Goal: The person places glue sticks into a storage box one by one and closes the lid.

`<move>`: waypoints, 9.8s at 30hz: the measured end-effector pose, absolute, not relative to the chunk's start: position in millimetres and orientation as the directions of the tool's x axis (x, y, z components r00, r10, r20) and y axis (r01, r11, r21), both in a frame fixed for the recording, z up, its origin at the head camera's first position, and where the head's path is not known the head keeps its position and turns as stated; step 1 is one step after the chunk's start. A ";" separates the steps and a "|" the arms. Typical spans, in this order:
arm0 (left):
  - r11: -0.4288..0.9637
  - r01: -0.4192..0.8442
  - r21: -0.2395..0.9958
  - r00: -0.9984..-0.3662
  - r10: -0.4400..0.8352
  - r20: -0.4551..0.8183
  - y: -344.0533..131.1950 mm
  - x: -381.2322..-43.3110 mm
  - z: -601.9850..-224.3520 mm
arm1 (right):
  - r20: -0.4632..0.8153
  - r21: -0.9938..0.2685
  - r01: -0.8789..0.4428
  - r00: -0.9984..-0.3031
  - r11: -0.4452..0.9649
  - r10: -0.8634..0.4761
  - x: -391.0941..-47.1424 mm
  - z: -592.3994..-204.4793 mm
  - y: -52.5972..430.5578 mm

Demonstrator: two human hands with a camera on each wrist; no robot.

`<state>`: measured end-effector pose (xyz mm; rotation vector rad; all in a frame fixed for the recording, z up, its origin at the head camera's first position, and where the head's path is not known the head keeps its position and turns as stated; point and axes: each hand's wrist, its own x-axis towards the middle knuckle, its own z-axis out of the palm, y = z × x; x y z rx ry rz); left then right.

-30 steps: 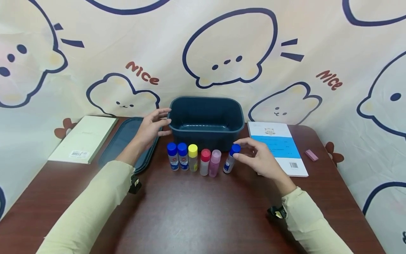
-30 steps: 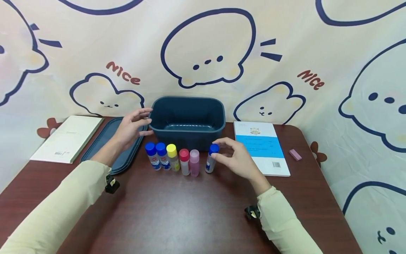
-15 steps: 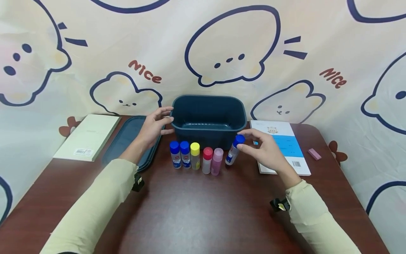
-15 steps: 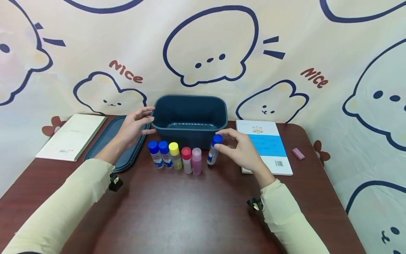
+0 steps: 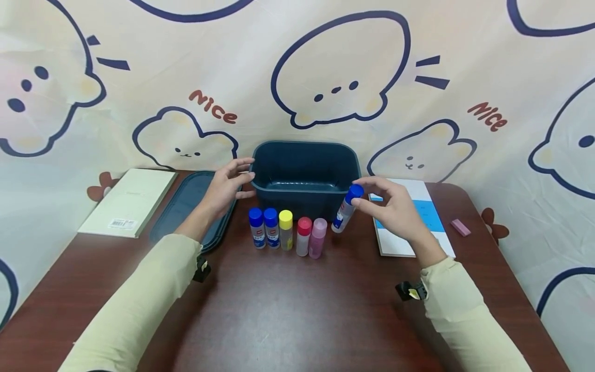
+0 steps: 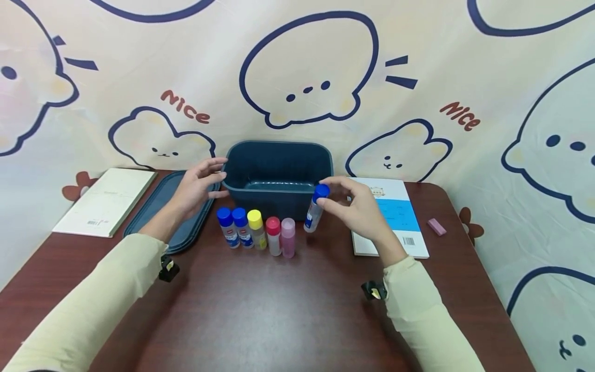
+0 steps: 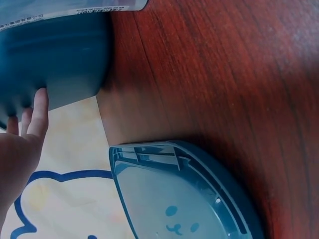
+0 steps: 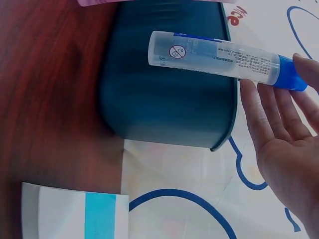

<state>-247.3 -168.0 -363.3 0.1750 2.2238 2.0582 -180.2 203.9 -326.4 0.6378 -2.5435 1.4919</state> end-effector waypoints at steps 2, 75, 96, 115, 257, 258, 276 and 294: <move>0.077 0.012 0.997 -0.988 0.156 0.000 -167.9 -247.2 -363.2 | 0.317 -0.803 -0.420 -0.902 0.423 -0.295 -181.5 -323.3 203.4; 0.074 -0.008 0.997 -0.987 0.159 -0.019 -167.8 -247.4 -360.9 | 0.410 -0.907 -0.420 -0.900 0.042 -0.146 -206.9 -299.9 176.1; 0.077 -0.001 0.997 -0.987 0.163 -0.014 -168.3 -247.3 -361.9 | 0.386 -0.867 -0.426 -0.902 0.257 -0.193 -232.3 -287.9 157.4; 0.086 0.000 0.996 -0.988 0.153 -0.013 -167.8 -249.0 -362.7 | 0.307 -0.884 -0.366 -0.924 0.290 -0.229 -254.5 -295.9 141.5; 0.101 -0.023 0.995 -0.989 0.145 -0.037 -165.2 -247.0 -362.9 | 0.127 -0.914 -0.187 -0.975 0.360 -0.183 -283.1 -304.8 150.4; 0.101 -0.022 0.995 -0.989 0.144 -0.037 -165.5 -246.9 -362.9 | 0.128 -0.914 -0.188 -0.975 0.359 -0.184 -282.4 -304.7 150.4; 0.084 -0.009 0.996 -0.988 0.152 -0.022 -167.0 -245.2 -367.0 | 0.188 -0.920 -0.258 -0.951 0.296 -0.245 -256.0 -303.4 144.3; 0.071 0.012 0.997 -0.989 0.148 0.002 -170.2 -243.7 -368.6 | 0.200 -0.912 -0.306 -0.913 0.273 -0.356 -219.2 -303.8 144.7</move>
